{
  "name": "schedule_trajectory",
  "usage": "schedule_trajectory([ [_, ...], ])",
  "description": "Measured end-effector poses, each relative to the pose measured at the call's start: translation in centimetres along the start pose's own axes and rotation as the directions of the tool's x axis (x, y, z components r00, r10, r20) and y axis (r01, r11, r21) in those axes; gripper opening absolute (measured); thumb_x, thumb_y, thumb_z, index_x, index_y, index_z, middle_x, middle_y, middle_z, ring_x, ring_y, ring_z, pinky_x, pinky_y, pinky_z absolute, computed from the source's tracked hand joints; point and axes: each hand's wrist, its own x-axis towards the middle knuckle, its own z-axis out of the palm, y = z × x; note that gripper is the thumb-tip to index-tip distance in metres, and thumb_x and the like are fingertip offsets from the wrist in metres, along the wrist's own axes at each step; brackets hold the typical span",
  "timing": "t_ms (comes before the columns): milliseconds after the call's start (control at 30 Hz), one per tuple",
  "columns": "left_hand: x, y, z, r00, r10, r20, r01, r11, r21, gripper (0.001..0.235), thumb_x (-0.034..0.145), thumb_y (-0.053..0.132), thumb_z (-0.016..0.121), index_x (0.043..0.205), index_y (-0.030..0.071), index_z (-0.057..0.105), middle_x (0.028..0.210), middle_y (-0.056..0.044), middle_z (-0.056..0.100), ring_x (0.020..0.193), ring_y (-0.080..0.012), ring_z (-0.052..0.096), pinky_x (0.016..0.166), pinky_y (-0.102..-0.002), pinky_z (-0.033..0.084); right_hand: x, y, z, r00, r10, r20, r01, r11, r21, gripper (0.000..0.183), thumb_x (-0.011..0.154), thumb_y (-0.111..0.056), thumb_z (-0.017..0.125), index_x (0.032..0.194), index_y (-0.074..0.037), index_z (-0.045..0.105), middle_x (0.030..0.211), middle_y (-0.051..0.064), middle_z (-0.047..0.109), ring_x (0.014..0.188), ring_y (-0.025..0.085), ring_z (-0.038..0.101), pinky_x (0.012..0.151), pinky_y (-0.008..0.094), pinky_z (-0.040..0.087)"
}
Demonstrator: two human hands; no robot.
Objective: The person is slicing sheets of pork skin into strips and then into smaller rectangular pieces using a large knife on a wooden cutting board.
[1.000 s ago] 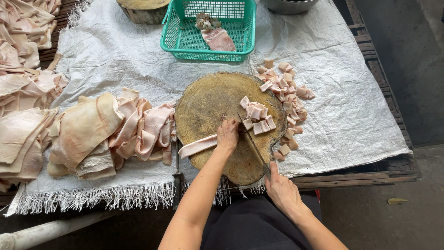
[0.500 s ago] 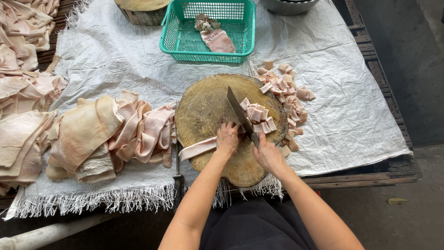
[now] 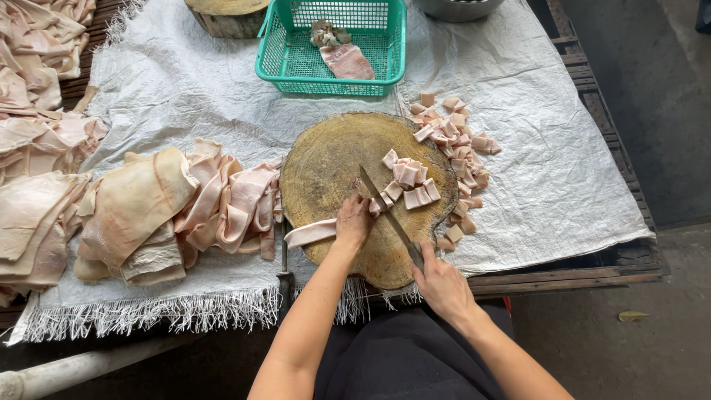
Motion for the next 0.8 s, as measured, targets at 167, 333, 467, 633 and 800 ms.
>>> schedule_trajectory([
  [167, 0.1, -0.7, 1.3, 0.996, 0.01, -0.088, -0.007, 0.999, 0.034, 0.03, 0.098, 0.012, 0.055, 0.123, 0.014, 0.071, 0.116, -0.008, 0.063, 0.111, -0.0288, 0.059, 0.09, -0.046, 0.051, -2.1, 0.5, 1.3, 0.999, 0.043, 0.017, -0.042, 0.996, -0.079, 0.057, 0.099, -0.034, 0.053, 0.145, -0.006, 0.034, 0.083, 0.027, 0.073, 0.075, 0.047, 0.073, 0.069, 0.057, 0.058],
  [333, 0.7, -1.5, 2.6, 0.997, 0.015, -0.078, -0.017, 1.0, -0.023, 0.033, 0.099, 0.011, 0.048, 0.123, 0.008, 0.07, 0.12, -0.01, 0.063, 0.111, -0.0312, 0.06, 0.093, -0.047, 0.051, -0.6, 1.1, 1.9, 0.999, 0.016, 0.05, -0.014, 0.999, -0.041, 0.059, 0.101, -0.032, 0.054, 0.147, -0.002, 0.033, 0.079, 0.029, 0.072, 0.075, 0.049, 0.072, 0.071, 0.057, 0.058],
  [467, 0.7, -2.3, 3.6, 0.995, 0.023, -0.099, -0.028, 0.998, -0.048, 0.034, 0.102, 0.01, 0.043, 0.122, 0.003, 0.07, 0.122, -0.015, 0.063, 0.113, -0.0343, 0.059, 0.095, -0.048, 0.05, 2.4, 0.5, 2.6, 0.994, 0.023, 0.102, -0.014, 0.996, -0.085, 0.058, 0.102, -0.031, 0.051, 0.147, -0.001, 0.032, 0.082, 0.028, 0.072, 0.078, 0.048, 0.073, 0.072, 0.056, 0.06],
  [633, 0.4, -2.1, 3.1, 0.973, 0.083, -0.216, -0.097, 0.994, -0.055, 0.033, 0.097, 0.012, 0.048, 0.117, 0.002, 0.072, 0.13, -0.017, 0.064, 0.116, -0.038, 0.059, 0.094, -0.049, 0.05, 6.4, -0.7, 3.3, 0.998, -0.034, 0.052, 0.039, 0.996, -0.083, 0.059, 0.099, -0.028, 0.054, 0.147, 0.0, 0.032, 0.086, 0.029, 0.071, 0.082, 0.052, 0.07, 0.074, 0.061, 0.056],
  [800, 0.1, -1.7, 2.0, 0.991, 0.077, -0.106, -0.082, 0.996, -0.044, 0.036, 0.094, 0.01, 0.049, 0.122, 0.003, 0.071, 0.129, -0.019, 0.064, 0.119, -0.0382, 0.059, 0.099, -0.048, 0.051, 9.2, -1.4, 3.5, 0.997, -0.073, -0.011, 0.072, 0.995, -0.064, 0.06, 0.098, -0.029, 0.057, 0.145, 0.0, 0.034, 0.089, 0.03, 0.071, 0.085, 0.053, 0.069, 0.079, 0.061, 0.055],
])
